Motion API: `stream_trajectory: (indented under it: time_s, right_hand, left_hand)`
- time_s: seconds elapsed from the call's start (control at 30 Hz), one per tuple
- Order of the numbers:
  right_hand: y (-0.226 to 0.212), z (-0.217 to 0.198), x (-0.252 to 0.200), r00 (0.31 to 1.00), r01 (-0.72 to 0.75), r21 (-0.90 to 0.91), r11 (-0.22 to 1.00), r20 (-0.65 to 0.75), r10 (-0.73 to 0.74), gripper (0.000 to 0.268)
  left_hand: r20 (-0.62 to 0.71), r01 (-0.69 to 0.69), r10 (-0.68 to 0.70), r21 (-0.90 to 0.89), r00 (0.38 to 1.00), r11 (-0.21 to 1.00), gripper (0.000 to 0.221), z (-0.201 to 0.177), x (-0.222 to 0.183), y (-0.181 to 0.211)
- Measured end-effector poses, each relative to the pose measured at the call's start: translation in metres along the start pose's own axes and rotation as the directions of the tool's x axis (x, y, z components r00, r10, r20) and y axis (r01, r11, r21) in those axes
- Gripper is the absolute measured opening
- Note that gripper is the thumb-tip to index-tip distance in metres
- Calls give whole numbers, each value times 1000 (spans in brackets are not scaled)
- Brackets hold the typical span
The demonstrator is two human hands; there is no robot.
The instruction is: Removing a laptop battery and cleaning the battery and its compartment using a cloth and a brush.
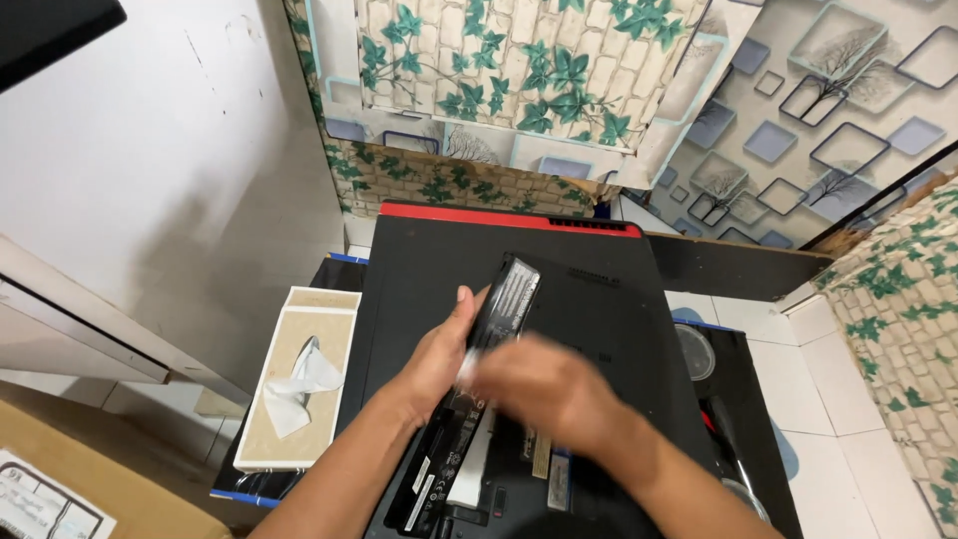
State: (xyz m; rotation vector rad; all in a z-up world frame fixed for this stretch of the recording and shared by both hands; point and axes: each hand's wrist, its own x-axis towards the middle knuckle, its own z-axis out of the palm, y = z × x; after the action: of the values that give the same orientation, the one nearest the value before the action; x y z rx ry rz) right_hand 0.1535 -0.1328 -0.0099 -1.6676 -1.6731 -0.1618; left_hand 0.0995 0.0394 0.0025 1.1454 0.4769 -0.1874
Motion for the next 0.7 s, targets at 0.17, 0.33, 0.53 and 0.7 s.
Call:
stream_trajectory:
  time_s: [0.17, 0.33, 0.53, 0.7]
  right_hand:
    - [36, -3, -6, 957, -42, -334, 941, -284, -58, 18]
    - [-25, 7, 5, 960, 252, -216, 943, -64, -271, 15]
    - [16, -18, -8, 928, -30, 129, 991, -364, 75, 9]
    - [31, -20, -3, 851, -227, 69, 971, -470, 233, 9]
  left_hand:
    - [159, -85, 125, -236, 979, 968, 65, -5, 28, -40]
    - [39, -136, 140, -90, 989, 987, 65, -8, 25, -29]
    - [70, -165, 231, -503, 970, 848, 58, -27, 41, -34]
    - [83, -303, 409, -543, 909, 783, 35, -33, 42, -27]
